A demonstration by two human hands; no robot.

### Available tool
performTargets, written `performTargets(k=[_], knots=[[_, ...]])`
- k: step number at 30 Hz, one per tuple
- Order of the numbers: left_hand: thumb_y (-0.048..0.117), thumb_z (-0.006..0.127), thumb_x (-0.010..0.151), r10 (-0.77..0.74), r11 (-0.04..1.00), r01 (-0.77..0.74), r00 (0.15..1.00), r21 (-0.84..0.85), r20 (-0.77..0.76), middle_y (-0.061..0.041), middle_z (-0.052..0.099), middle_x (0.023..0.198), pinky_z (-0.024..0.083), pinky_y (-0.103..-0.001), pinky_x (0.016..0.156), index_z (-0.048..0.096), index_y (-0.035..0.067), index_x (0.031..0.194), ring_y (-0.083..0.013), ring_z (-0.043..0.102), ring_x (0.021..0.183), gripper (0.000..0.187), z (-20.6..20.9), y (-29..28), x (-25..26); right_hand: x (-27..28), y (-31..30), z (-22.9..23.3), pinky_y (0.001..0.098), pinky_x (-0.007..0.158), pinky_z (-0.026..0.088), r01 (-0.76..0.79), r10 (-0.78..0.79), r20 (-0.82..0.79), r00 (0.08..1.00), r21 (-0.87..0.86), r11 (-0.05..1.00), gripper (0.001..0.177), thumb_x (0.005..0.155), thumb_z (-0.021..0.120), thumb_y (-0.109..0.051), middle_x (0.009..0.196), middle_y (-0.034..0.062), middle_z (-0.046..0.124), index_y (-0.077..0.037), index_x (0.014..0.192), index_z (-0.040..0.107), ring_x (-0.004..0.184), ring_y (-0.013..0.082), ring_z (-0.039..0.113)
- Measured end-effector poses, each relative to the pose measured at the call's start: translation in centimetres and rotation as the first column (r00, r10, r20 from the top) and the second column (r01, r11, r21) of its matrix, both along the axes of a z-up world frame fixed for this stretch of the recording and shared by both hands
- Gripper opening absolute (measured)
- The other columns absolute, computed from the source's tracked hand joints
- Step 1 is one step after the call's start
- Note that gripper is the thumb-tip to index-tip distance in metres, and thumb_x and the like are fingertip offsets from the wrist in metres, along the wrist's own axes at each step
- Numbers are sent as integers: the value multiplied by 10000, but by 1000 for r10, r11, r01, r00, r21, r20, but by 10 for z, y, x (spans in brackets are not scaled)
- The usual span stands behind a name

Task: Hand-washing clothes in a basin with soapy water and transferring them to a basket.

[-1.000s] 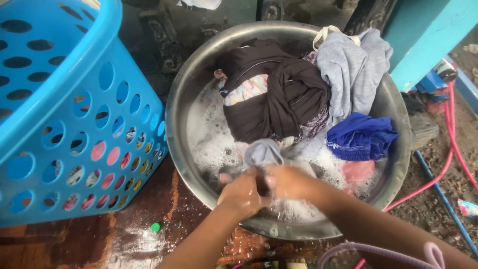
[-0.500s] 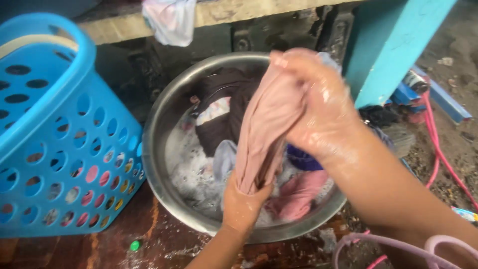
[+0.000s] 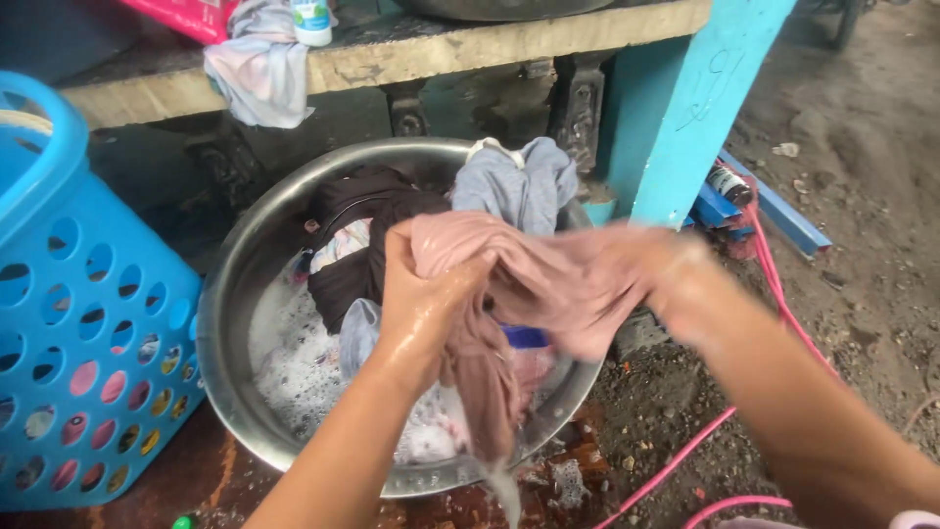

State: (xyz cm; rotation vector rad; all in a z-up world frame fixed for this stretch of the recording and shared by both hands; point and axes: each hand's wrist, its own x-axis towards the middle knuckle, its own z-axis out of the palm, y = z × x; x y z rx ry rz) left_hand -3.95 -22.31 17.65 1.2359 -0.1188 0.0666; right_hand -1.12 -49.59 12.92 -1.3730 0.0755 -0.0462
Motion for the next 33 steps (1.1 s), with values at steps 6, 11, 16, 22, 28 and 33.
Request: performTargets(k=[6,11,16,22,28,33], knots=[[71,833,569,-213,861,158,975,484,60,-85,686,1060,633,-348,858,541,101,1216,-208,701,987,710,14,-22,-15,-27,64,-29,569,890,561,-273,440,-539,718,363,891,828,750,623,-583,1188,274,707,-3,1337,558,1039,402,713],[139,897,720,-521,853,487,818,189,245,-94,629,1221,524,-364,1052,561,16,1356,-217,625,1150,730,-38,-14,-16,-22,99,-35,559,857,557,-245,444,-551,707,399,884,715,803,545,-578,1171,216,718,-51,1283,608,1020,364,710],[798,669,752,-284,870,221,956,-440,-80,-238,653,1343,536,-438,1040,555,-2,1396,-333,655,1223,1033,-76,23,-8,-22,122,-5,550,824,553,-231,457,-565,687,427,874,632,856,468,-573,1154,158,729,-100,1230,658,1001,327,707],[735,571,752,-216,859,-33,881,-510,-420,-161,653,1383,499,-549,1040,620,122,1351,-379,622,1249,859,-70,29,-26,-41,150,42,538,784,549,-202,462,-602,652,449,870,586,919,374,-566,1133,88,742,-159,1165,717,979,281,703],[727,583,781,-259,823,-85,823,-561,-505,-182,726,1233,511,-539,1036,676,73,1233,-378,679,1129,801,-78,39,-40,-20,145,-57,517,950,548,-207,641,-540,545,655,727,546,982,533,-590,1268,64,722,-154,1252,721,1125,273,682],[471,694,790,270,942,-327,876,-80,-399,-197,751,951,617,-471,829,689,37,1056,-339,753,878,509,-75,45,-36,-30,155,-44,582,1028,424,-382,855,-421,302,768,513,824,855,458,-761,1396,144,596,-130,1366,596,1253,339,567]])
